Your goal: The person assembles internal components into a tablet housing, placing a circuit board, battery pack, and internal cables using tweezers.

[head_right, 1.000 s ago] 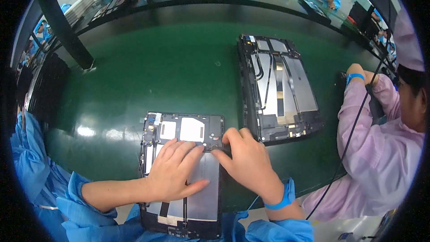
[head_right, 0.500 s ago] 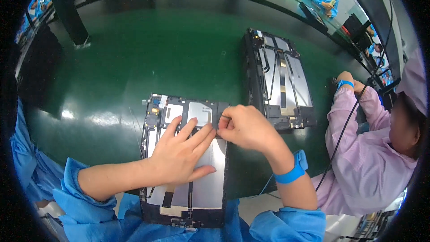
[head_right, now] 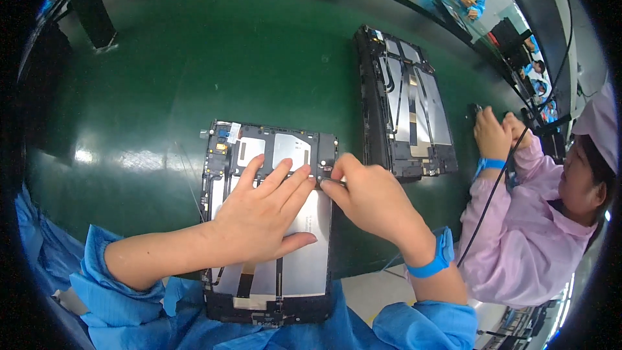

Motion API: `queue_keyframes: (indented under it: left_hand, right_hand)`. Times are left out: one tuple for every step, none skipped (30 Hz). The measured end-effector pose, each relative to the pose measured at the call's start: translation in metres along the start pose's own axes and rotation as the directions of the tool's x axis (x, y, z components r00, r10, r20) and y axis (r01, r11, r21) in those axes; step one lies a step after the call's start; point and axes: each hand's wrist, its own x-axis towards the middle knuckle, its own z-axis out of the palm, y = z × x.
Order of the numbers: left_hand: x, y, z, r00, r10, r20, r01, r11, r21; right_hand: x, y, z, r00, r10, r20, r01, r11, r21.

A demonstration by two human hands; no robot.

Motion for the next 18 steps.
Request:
queue_keyframes:
  left_hand:
    - [0.0, 0.0, -0.001, 1.0, -0.004, 0.025, 0.004, 1.0, -0.011]
    - [0.0, 0.001, -0.001, 1.0, 0.0, 0.029, 0.0, 1.0, -0.002]
    - [0.001, 0.002, -0.002, 0.999, 0.007, 0.039, -0.007, 1.0, -0.002]
    - [0.001, 0.003, -0.002, 0.999, 0.014, 0.05, -0.014, 1.0, -0.001]
    - [0.001, 0.003, -0.002, 0.998, 0.021, 0.056, -0.022, 1.0, 0.012]
    - [0.0, 0.003, -0.001, 0.999, 0.011, 0.051, -0.011, 1.0, 0.016]
    - [0.0, 0.003, -0.001, 0.999, 0.0, 0.046, -0.001, 1.0, 0.02]
    - [0.001, 0.004, -0.002, 0.998, 0.007, 0.055, -0.009, 0.999, 0.032]
    - [0.002, 0.005, -0.002, 0.998, 0.004, 0.064, -0.007, 0.999, 0.039]
    - [0.003, 0.006, -0.002, 0.997, 0.001, 0.073, -0.004, 0.999, 0.045]
    - [0.004, 0.007, -0.002, 0.997, 0.0, 0.076, -0.004, 0.999, 0.048]
    - [0.005, 0.007, -0.003, 0.996, 0.004, 0.088, -0.009, 0.998, 0.059]
    - [0.006, 0.008, -0.004, 0.995, 0.004, 0.102, -0.011, 0.998, 0.069]
    - [0.007, 0.008, -0.005, 0.993, 0.002, 0.115, -0.012, 0.997, 0.081]
    - [0.007, 0.008, -0.006, 0.992, 0.002, 0.127, -0.014, 0.996, 0.09]
    - [0.007, 0.008, -0.006, 0.992, 0.0, 0.129, -0.013, 0.994, 0.105]
    - [0.008, 0.008, -0.006, 0.992, 0.0, 0.125, -0.015, 0.993, 0.116]
    - [0.009, 0.009, -0.007, 0.992, 0.0, 0.13, -0.016, 0.993, 0.119]
  right_hand:
    - [-0.004, 0.004, -0.003, 0.998, 0.047, 0.034, -0.049, 0.996, 0.075]
    - [-0.009, 0.006, -0.004, 0.993, 0.095, 0.073, -0.105, 0.983, 0.151]
    - [-0.014, 0.007, -0.005, 0.994, 0.099, 0.052, -0.106, 0.98, 0.167]
    - [-0.015, 0.008, -0.005, 0.994, 0.096, 0.043, -0.102, 0.978, 0.179]
    - [-0.015, 0.008, -0.005, 0.997, 0.075, -0.01, -0.073, 0.983, 0.17]
    - [-0.015, 0.009, -0.005, 0.996, 0.055, -0.063, -0.045, 0.986, 0.16]
    - [-0.015, 0.009, -0.004, 0.996, 0.056, -0.075, -0.043, 0.984, 0.173]
    - [-0.013, 0.009, -0.004, 0.989, 0.014, -0.148, 0.011, 0.986, 0.165]
    - [-0.012, 0.009, -0.003, 0.975, -0.027, -0.22, 0.062, 0.986, 0.154]
    - [-0.011, 0.011, -0.003, 0.973, -0.023, -0.23, 0.062, 0.984, 0.165]
    - [-0.009, 0.012, -0.003, 0.963, -0.046, -0.267, 0.092, 0.983, 0.162]
    - [-0.007, 0.013, -0.003, 0.951, -0.069, -0.302, 0.12, 0.98, 0.156]
    - [-0.005, 0.014, -0.001, 0.938, -0.094, -0.333, 0.152, 0.977, 0.152]
    - [-0.002, 0.013, 0.0, 0.936, -0.09, -0.34, 0.155, 0.974, 0.167]
    - [0.001, 0.01, 0.0, 0.941, -0.104, -0.321, 0.146, 0.983, 0.109]
    - [0.005, 0.009, 0.0, 0.947, -0.117, -0.3, 0.137, 0.989, 0.05]
    - [0.009, 0.009, -0.002, 0.959, -0.112, -0.261, 0.124, 0.992, 0.031]
    - [0.011, 0.01, -0.002, 0.958, -0.111, -0.263, 0.125, 0.991, 0.037]
